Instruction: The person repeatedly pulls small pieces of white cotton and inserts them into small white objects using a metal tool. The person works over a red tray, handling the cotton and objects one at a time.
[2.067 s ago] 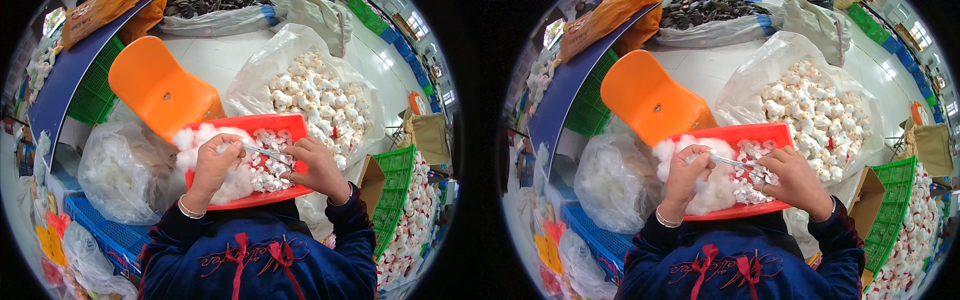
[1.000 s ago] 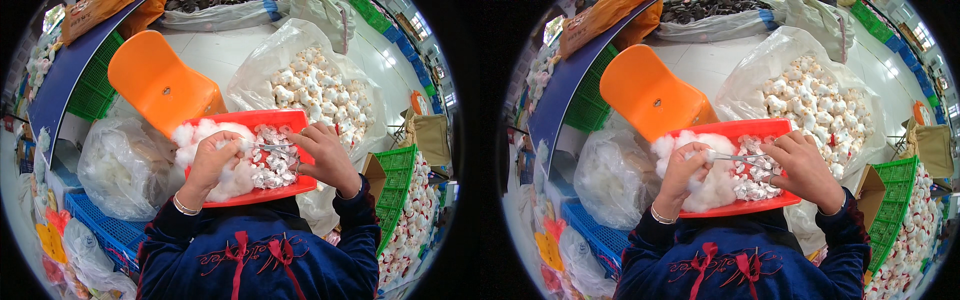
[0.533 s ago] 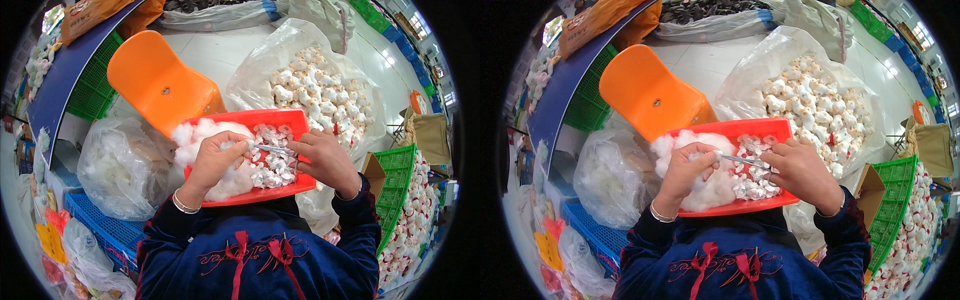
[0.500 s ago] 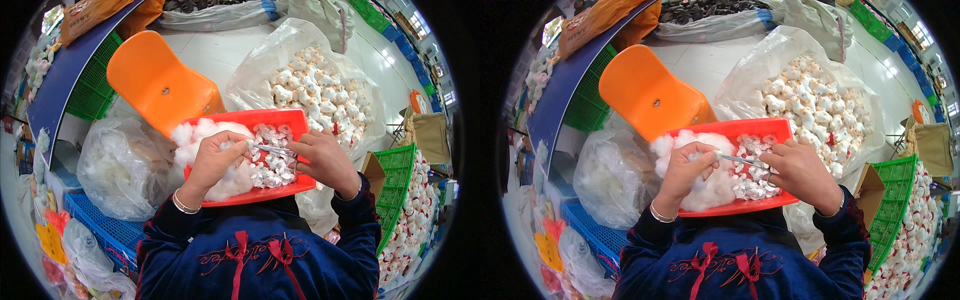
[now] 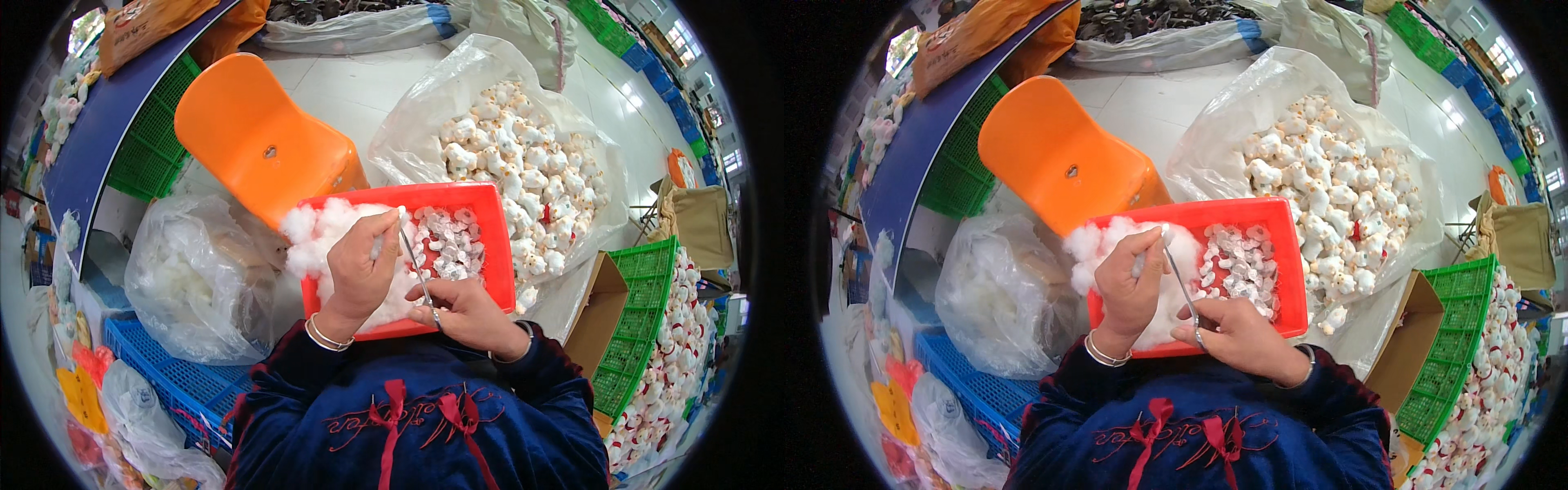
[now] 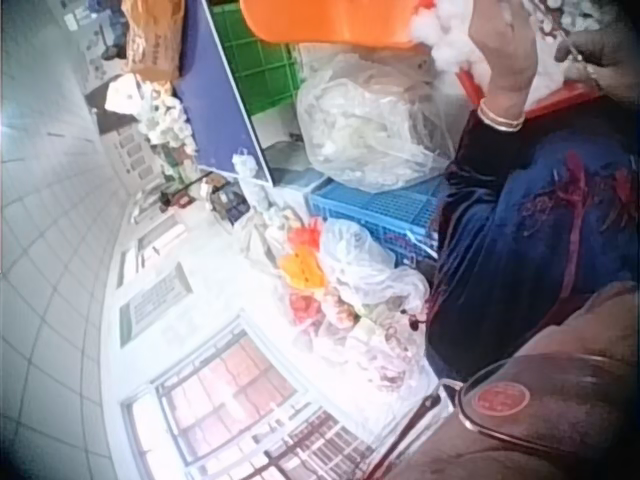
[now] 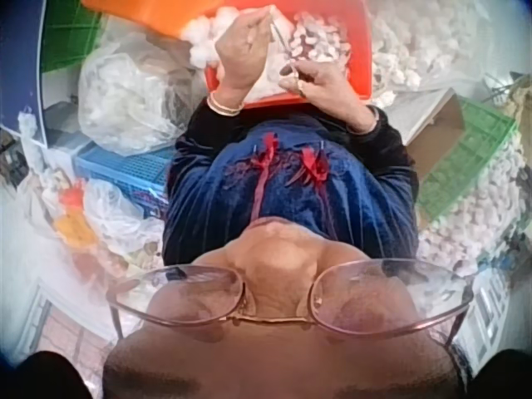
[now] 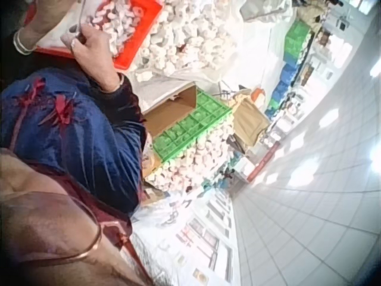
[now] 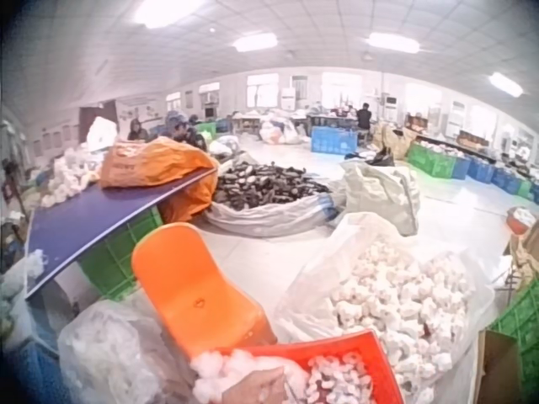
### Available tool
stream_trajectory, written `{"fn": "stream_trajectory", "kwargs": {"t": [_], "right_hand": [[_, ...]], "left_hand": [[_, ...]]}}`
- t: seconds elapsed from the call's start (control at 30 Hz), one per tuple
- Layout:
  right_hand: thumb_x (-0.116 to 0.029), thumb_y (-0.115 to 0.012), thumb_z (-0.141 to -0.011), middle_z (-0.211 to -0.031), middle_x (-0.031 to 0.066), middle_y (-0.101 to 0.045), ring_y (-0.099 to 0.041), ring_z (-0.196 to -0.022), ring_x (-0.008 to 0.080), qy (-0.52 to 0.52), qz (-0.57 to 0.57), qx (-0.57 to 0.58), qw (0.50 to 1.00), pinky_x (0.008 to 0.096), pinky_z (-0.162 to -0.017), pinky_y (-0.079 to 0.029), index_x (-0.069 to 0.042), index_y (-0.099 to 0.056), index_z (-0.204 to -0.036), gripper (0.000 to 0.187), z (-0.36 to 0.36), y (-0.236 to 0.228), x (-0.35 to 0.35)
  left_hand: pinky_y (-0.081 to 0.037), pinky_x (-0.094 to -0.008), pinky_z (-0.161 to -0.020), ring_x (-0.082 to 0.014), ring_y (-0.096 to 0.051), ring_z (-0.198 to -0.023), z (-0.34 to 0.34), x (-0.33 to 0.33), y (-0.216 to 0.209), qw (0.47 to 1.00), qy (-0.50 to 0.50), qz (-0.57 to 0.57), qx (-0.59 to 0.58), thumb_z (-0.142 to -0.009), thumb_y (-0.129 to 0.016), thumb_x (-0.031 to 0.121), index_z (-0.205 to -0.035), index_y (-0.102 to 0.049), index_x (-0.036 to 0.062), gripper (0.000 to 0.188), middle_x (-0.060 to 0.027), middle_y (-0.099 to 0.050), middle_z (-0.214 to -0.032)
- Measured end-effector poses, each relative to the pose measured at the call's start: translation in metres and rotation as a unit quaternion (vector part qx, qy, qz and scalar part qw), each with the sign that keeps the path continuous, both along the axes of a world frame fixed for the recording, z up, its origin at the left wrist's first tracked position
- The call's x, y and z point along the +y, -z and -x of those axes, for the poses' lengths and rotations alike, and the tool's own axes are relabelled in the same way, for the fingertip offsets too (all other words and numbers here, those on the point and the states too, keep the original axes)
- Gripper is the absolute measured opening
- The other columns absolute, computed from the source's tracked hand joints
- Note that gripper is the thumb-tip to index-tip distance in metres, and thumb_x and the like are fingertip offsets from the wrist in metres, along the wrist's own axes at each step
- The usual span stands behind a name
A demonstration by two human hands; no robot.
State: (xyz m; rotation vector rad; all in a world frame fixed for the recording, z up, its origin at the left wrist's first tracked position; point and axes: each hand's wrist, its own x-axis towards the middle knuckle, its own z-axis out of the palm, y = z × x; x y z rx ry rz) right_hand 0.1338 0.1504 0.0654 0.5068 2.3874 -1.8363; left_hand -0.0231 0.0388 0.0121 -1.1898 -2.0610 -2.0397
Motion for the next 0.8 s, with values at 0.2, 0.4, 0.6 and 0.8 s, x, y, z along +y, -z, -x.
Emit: {"fn": "stream_trajectory", "kwargs": {"t": [0.2,0.4,0.6,0.8], "right_hand": [[-0.023,-0.079,-0.092,-0.074,0.0120,-0.067,-0.066,-0.066,0.0173,0.088,-0.046,0.071,0.993,0.0339,-0.062,-0.051,0.002,-0.071,-0.114,0.034,0.010,0.012,-0.018],[-0.025,-0.085,-0.083,-0.078,0.0103,-0.068,-0.067,-0.068,0.0274,0.090,-0.357,0.150,0.918,0.0399,-0.062,-0.049,-0.005,-0.073,-0.111,0.037,0.014,0.012,0.004],[-0.026,-0.087,-0.078,-0.096,0.0113,-0.066,-0.062,-0.100,0.0324,0.048,-0.428,0.046,0.901,0.0446,-0.086,-0.047,-0.007,-0.071,-0.120,0.049,0.000,-0.002,0.023],[-0.028,-0.089,-0.073,-0.107,0.0102,-0.064,-0.058,-0.109,0.0335,0.066,-0.452,0.103,0.884,0.0475,-0.090,-0.045,-0.008,-0.069,-0.121,0.056,0.005,-0.027,0.027]], "left_hand": [[-0.055,-0.0251,-0.062,-0.0105,-0.069,-0.072,-0.007,0.010,-0.003,0.992,0.028,-0.090,-0.080,-0.102,-0.065,0.001,-0.122,-0.065,-0.0009,0.020,-0.0118,-0.076,-0.101],[-0.053,-0.0234,-0.066,-0.0077,-0.064,-0.072,0.006,0.004,-0.027,0.957,0.115,-0.003,-0.265,-0.104,-0.062,0.003,-0.115,-0.068,-0.0022,0.013,-0.0102,-0.076,-0.104],[-0.051,-0.0224,-0.064,-0.0062,-0.061,-0.070,0.020,0.001,-0.009,0.957,0.085,-0.011,-0.276,-0.100,-0.066,0.003,-0.106,-0.069,-0.0017,0.008,-0.0081,-0.076,-0.098],[-0.051,-0.0220,-0.063,-0.0027,-0.062,-0.073,0.018,-0.002,-0.016,0.972,0.062,0.031,-0.226,-0.096,-0.069,0.002,-0.106,-0.070,-0.0011,0.011,-0.0017,-0.073,-0.088]]}}
